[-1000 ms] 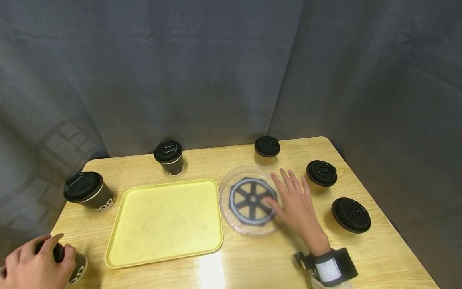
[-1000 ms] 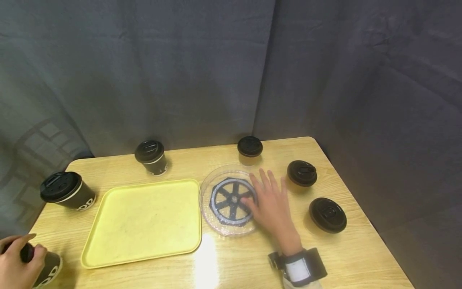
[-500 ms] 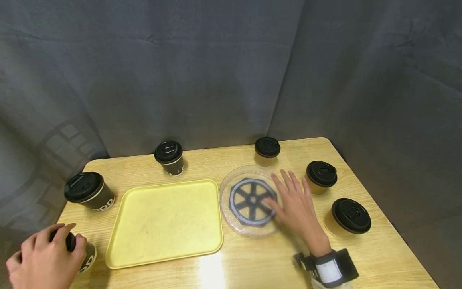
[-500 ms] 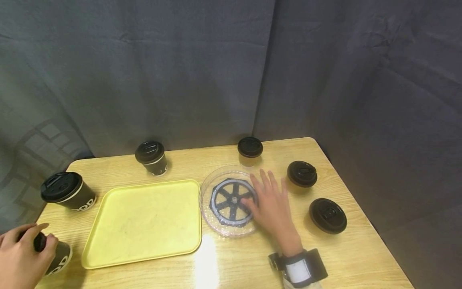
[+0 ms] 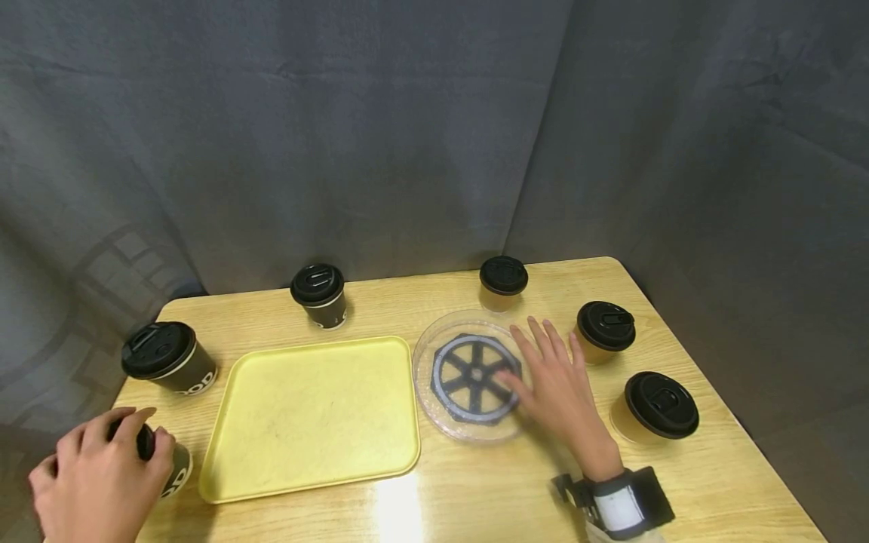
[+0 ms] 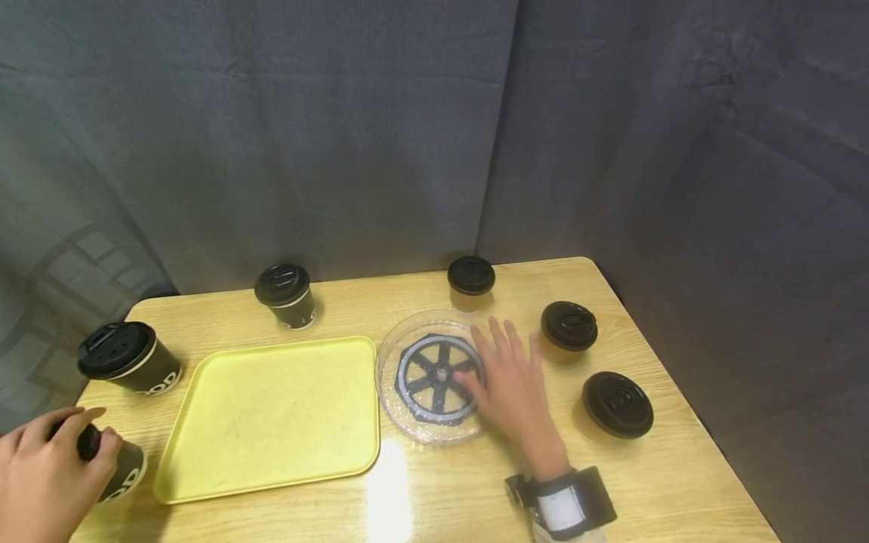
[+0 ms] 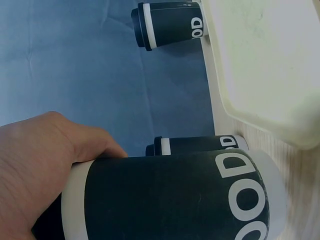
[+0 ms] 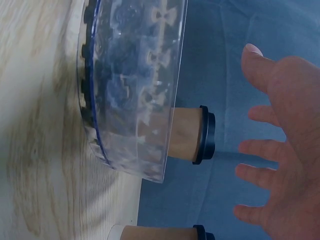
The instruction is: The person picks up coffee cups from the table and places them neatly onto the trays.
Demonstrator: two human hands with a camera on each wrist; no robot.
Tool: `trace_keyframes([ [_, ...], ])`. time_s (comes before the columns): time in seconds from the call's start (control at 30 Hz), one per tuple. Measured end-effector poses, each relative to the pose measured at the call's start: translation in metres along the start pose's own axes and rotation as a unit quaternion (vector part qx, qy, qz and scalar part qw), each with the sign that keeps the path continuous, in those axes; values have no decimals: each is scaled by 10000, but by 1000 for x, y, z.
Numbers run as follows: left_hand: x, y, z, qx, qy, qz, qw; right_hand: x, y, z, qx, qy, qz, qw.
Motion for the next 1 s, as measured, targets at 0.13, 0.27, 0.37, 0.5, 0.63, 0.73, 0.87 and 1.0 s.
trace_keyframes([
  [0.13, -1, -1, -4, 152, -43, -31, 9999, 0, -1, 0, -19, -10, 23, 10000],
  [0.27, 0, 3, -9, 397, -259, -197, 9987, 0, 1, 0, 8, 5, -62, 10000],
  [0.37, -1, 4, -13, 450, -389, -241, 9979, 0, 2, 0, 9, 13, -122, 9999],
  [0.5, -5, 0, -16, 378, -386, -134, 9985, 0, 3, -1, 3, -14, -125, 9999],
  [0.63, -8, -4, -22, 338, -404, 32, 9986, 0, 3, -1, 18, -13, -84, 10000],
  [0.73, -9, -4, -26, 376, -494, 60, 9981, 0, 3, -1, 6, -1, -64, 10000],
  [0.87, -8, -3, -32, 489, -709, -92, 9962, 0, 3, 0, -5, -11, -86, 10000],
  [1.0, -9, -4, -36, 528, -829, -113, 9951, 0, 4, 0, -7, -3, -128, 9999],
])
Point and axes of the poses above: each hand's wrist, its own x-axis away from the middle knuckle, its own y-axis out of the back of the hand, z = x × y, the point moved 10 cm from there along -x, towards the middle knuckle, and after that the axes turned 10 degrees about x, right-handed, at the moved point
